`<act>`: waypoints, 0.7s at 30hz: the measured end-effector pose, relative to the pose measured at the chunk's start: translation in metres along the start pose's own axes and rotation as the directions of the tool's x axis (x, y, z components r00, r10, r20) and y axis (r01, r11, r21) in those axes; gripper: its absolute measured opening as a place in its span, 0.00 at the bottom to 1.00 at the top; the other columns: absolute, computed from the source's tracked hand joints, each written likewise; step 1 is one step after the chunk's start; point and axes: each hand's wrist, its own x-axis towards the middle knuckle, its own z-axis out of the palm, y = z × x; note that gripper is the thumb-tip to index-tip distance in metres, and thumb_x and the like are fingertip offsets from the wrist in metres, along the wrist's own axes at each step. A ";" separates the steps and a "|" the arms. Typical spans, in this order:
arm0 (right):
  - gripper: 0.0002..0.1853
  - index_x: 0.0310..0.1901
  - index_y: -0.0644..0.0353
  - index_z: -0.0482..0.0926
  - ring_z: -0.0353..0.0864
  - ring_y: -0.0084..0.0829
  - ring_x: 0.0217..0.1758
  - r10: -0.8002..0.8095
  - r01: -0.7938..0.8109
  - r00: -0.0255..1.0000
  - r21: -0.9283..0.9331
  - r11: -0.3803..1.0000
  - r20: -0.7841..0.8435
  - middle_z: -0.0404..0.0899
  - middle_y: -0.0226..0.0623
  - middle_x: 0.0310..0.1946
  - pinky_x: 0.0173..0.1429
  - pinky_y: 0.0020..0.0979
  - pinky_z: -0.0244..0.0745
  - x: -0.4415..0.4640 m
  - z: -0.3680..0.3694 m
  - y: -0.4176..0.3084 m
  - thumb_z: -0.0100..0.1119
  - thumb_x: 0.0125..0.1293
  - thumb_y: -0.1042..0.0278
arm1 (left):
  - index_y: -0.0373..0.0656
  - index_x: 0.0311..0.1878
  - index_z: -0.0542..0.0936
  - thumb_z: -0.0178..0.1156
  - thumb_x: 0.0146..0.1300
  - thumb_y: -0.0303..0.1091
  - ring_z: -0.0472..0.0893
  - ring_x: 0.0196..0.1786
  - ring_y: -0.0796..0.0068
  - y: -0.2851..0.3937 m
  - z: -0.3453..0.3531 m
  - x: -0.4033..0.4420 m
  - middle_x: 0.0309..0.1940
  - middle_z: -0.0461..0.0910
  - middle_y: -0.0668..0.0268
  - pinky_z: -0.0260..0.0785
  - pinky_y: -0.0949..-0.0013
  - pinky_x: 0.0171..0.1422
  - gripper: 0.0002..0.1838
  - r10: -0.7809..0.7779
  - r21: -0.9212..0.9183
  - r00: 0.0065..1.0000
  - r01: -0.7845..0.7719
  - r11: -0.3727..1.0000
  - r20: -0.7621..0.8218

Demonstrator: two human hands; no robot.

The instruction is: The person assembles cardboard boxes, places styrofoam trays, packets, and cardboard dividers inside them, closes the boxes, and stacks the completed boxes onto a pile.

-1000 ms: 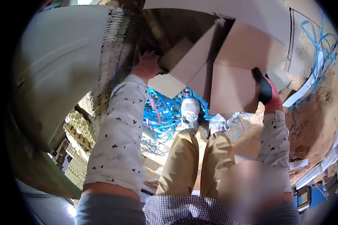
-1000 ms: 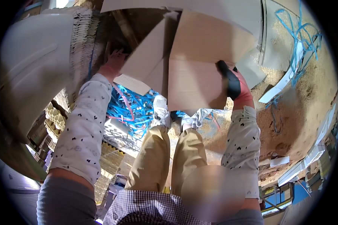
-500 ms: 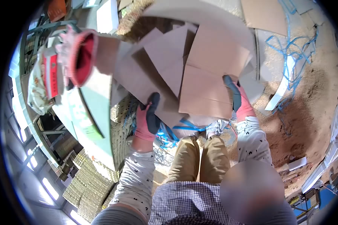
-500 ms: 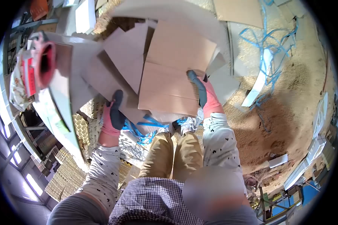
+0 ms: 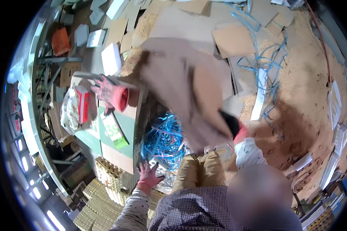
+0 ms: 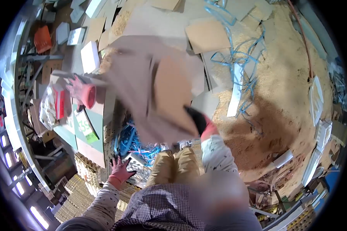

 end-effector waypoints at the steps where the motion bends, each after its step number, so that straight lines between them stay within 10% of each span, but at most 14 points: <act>1: 0.23 0.55 0.64 0.74 0.77 0.27 0.48 0.124 -0.135 0.988 -0.111 0.985 -0.094 0.79 0.33 0.48 0.54 0.28 0.72 0.004 -0.014 0.012 0.62 0.61 0.62 | 0.61 0.68 0.65 0.62 0.54 0.56 0.44 0.74 0.44 0.003 -0.007 0.011 0.71 0.48 0.46 0.50 0.60 0.73 0.37 0.043 -0.285 0.995 -0.016 0.958 0.088; 3: 0.26 0.57 0.62 0.73 0.75 0.26 0.50 0.375 -0.416 0.909 -0.373 0.829 -0.181 0.79 0.35 0.48 0.55 0.28 0.70 -0.027 -0.036 0.008 0.65 0.58 0.59 | 0.50 0.65 0.67 0.58 0.59 0.53 0.62 0.66 0.51 0.000 0.021 0.072 0.65 0.63 0.51 0.57 0.59 0.69 0.33 0.191 -0.907 0.974 -0.187 0.378 -0.121; 4: 0.29 0.58 0.62 0.72 0.75 0.27 0.51 0.321 -0.406 0.913 -0.506 0.761 -0.250 0.78 0.36 0.49 0.56 0.29 0.70 -0.048 -0.032 -0.004 0.67 0.56 0.61 | 0.46 0.63 0.68 0.56 0.61 0.53 0.68 0.63 0.54 0.000 0.020 0.103 0.62 0.67 0.53 0.60 0.59 0.67 0.31 0.214 -0.986 0.968 -0.107 -0.131 -0.134; 6: 0.31 0.60 0.64 0.70 0.74 0.28 0.53 0.257 -0.315 0.940 -0.285 0.905 -0.225 0.77 0.36 0.52 0.59 0.29 0.68 -0.079 -0.068 0.012 0.66 0.55 0.63 | 0.43 0.60 0.71 0.53 0.63 0.52 0.74 0.55 0.60 0.041 -0.055 0.107 0.56 0.73 0.59 0.66 0.59 0.61 0.28 0.141 -0.793 0.965 -0.094 -0.602 -0.221; 8: 0.32 0.61 0.64 0.68 0.73 0.28 0.55 0.185 -0.236 0.968 -0.377 0.895 -0.167 0.76 0.36 0.53 0.61 0.30 0.66 -0.117 -0.080 -0.010 0.67 0.55 0.65 | 0.46 0.62 0.70 0.48 0.63 0.59 0.73 0.57 0.57 0.043 -0.055 0.166 0.58 0.72 0.59 0.64 0.56 0.63 0.31 0.343 -0.542 0.934 0.238 -0.806 -0.100; 10: 0.33 0.62 0.64 0.67 0.71 0.28 0.57 0.131 -0.179 0.982 -0.441 0.880 -0.137 0.75 0.36 0.54 0.63 0.30 0.65 -0.152 -0.094 -0.031 0.67 0.54 0.66 | 0.48 0.65 0.67 0.43 0.62 0.66 0.71 0.59 0.54 0.068 -0.132 0.130 0.60 0.71 0.59 0.61 0.51 0.65 0.37 0.299 -0.436 0.876 0.116 -0.892 -0.378; 12: 0.34 0.62 0.65 0.68 0.70 0.28 0.59 0.116 -0.166 0.985 -0.498 0.851 -0.130 0.74 0.36 0.56 0.64 0.30 0.63 -0.182 -0.104 -0.050 0.68 0.53 0.67 | 0.49 0.68 0.63 0.37 0.59 0.73 0.66 0.64 0.55 0.065 -0.164 0.135 0.65 0.65 0.60 0.59 0.48 0.67 0.43 0.226 -0.378 0.731 -0.047 -0.924 -0.644; 13: 0.35 0.62 0.65 0.68 0.70 0.27 0.59 0.059 -0.145 0.987 -0.671 0.728 -0.149 0.74 0.34 0.57 0.65 0.30 0.62 -0.197 -0.110 -0.064 0.69 0.51 0.68 | 0.49 0.69 0.61 0.34 0.55 0.78 0.64 0.66 0.55 0.064 -0.175 0.132 0.65 0.64 0.60 0.55 0.50 0.69 0.49 0.002 -0.495 0.851 -0.304 -0.814 -0.525; 17: 0.29 0.56 0.61 0.74 0.78 0.30 0.50 -0.148 -0.090 0.976 -0.917 0.388 -0.159 0.80 0.40 0.48 0.57 0.31 0.69 -0.239 -0.121 -0.089 0.67 0.50 0.65 | 0.41 0.70 0.56 0.44 0.49 0.80 0.61 0.68 0.56 0.098 -0.245 0.022 0.67 0.60 0.55 0.50 0.54 0.72 0.57 0.471 -0.573 0.479 -0.083 -0.816 -0.741; 19: 0.23 0.52 0.60 0.77 0.80 0.36 0.47 -0.308 -0.189 0.914 -0.948 0.257 -0.266 0.80 0.44 0.47 0.54 0.32 0.72 -0.271 -0.056 -0.097 0.65 0.51 0.69 | 0.36 0.66 0.61 0.62 0.53 0.52 0.65 0.66 0.60 0.103 -0.213 0.065 0.62 0.67 0.52 0.56 0.63 0.69 0.43 0.198 -0.686 0.662 -0.721 -0.096 -0.723; 21: 0.22 0.53 0.48 0.76 0.81 0.42 0.38 -0.565 -0.182 0.819 -0.979 -0.092 -0.099 0.81 0.42 0.36 0.43 0.36 0.74 -0.293 -0.027 -0.068 0.62 0.53 0.65 | 0.33 0.63 0.65 0.65 0.51 0.34 0.68 0.63 0.61 0.130 -0.222 -0.001 0.59 0.70 0.51 0.57 0.65 0.68 0.36 -0.038 -0.612 0.624 -0.750 0.252 -0.780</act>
